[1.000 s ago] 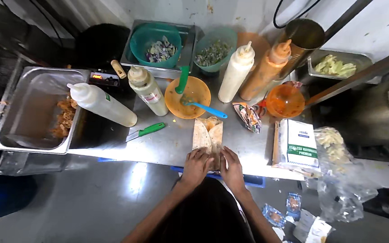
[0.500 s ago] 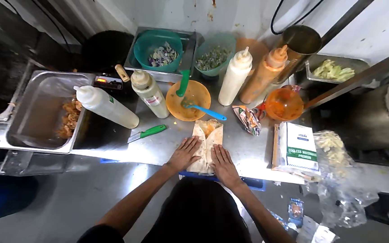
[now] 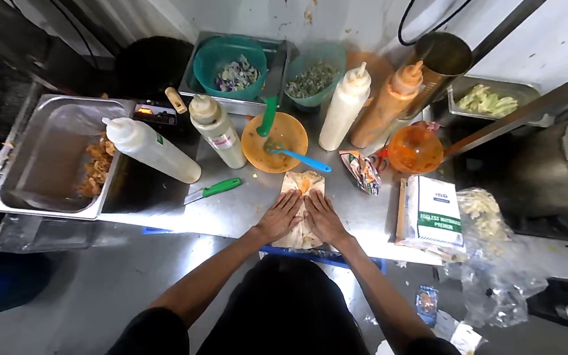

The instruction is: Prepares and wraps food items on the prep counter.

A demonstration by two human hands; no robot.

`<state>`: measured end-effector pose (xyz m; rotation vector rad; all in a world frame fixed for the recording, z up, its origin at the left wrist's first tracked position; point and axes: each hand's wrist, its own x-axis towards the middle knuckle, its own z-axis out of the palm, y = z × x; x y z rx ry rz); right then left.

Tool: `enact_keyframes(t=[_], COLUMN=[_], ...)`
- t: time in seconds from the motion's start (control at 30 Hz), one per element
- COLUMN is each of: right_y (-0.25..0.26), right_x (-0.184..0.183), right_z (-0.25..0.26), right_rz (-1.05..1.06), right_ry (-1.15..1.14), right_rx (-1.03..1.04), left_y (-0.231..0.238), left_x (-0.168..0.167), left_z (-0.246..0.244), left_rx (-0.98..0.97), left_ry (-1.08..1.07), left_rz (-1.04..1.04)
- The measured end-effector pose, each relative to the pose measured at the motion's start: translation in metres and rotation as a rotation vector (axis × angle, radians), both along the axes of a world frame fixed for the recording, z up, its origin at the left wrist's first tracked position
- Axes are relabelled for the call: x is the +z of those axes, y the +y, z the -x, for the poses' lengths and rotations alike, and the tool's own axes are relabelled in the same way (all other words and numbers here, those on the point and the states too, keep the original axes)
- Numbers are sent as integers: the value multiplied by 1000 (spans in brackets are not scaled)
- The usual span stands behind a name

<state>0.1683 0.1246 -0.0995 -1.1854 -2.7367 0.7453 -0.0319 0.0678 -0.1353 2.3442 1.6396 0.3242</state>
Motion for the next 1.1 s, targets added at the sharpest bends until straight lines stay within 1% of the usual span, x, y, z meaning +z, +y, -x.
enact_keyframes(t=[0.07, 0.13, 0.2, 0.27, 0.33, 0.4, 0.47, 0.5, 0.57, 0.63, 0.73, 0.8, 0.83, 0.87, 0.9, 0.93, 1.03, 1.07, 1.1], right_y=[-15, -39, -64, -74, -69, -65, -65, -68, -72, -71, -71, -68, -66, -65, -63, -61, -56, -55, -53], right_x=[5, 4, -8, -23, -18, -8, -8, -13, -24, -31, -42, -50, -51, -51, -50, -48, -38, -33, -28], right_z=[-2, -5, -12, -19, -22, -24, -27, -29, -31, -29, -28, -29, -29, -28, -27, -26, -19, -17, -14], right_rz=[-82, -186, -239, -220, -145, -101, -117, -137, -196, -250, -314, -347, -349, -353, -365, -377, -367, -348, -323], right_ry=[64, 113, 97, 72, 85, 129, 118, 99, 79, 96, 170, 224, 252, 278, 296, 305, 303, 300, 302], right_rx=[-5, 31, 93, 141, 128, 95, 119, 146, 186, 189, 164, 142, 134, 131, 132, 139, 150, 150, 148], left_y=[-9, -25, -47, -67, -78, -83, -84, -84, -82, -77, -71, -68, -71, -76, -82, -89, -101, -101, -100], left_x=[8, 23, 25, 27, 36, 45, 49, 48, 46, 45, 59, 64, 64, 64, 64, 63, 49, 43, 37], left_z=[-2, -8, -12, -15, -19, -18, -17, -19, -26, -32, -34, -31, -28, -25, -21, -19, -18, -18, -15], left_rx=[45, 123, 223, 393, 627, 806, 886, 906, 948, 1038, 1214, 1239, 1212, 1152, 1062, 947, 682, 604, 520], left_ry=[-32, -51, -91, -158, -301, -476, -607, -632, -685, -869, -1274, -1462, -1500, -1480, -1377, -1184, -400, -239, -158], left_rz=[-41, -50, -35, 33, 151, 366, 575, 644, 714, 756, 900, 985, 991, 974, 924, 839, 450, 305, 165])
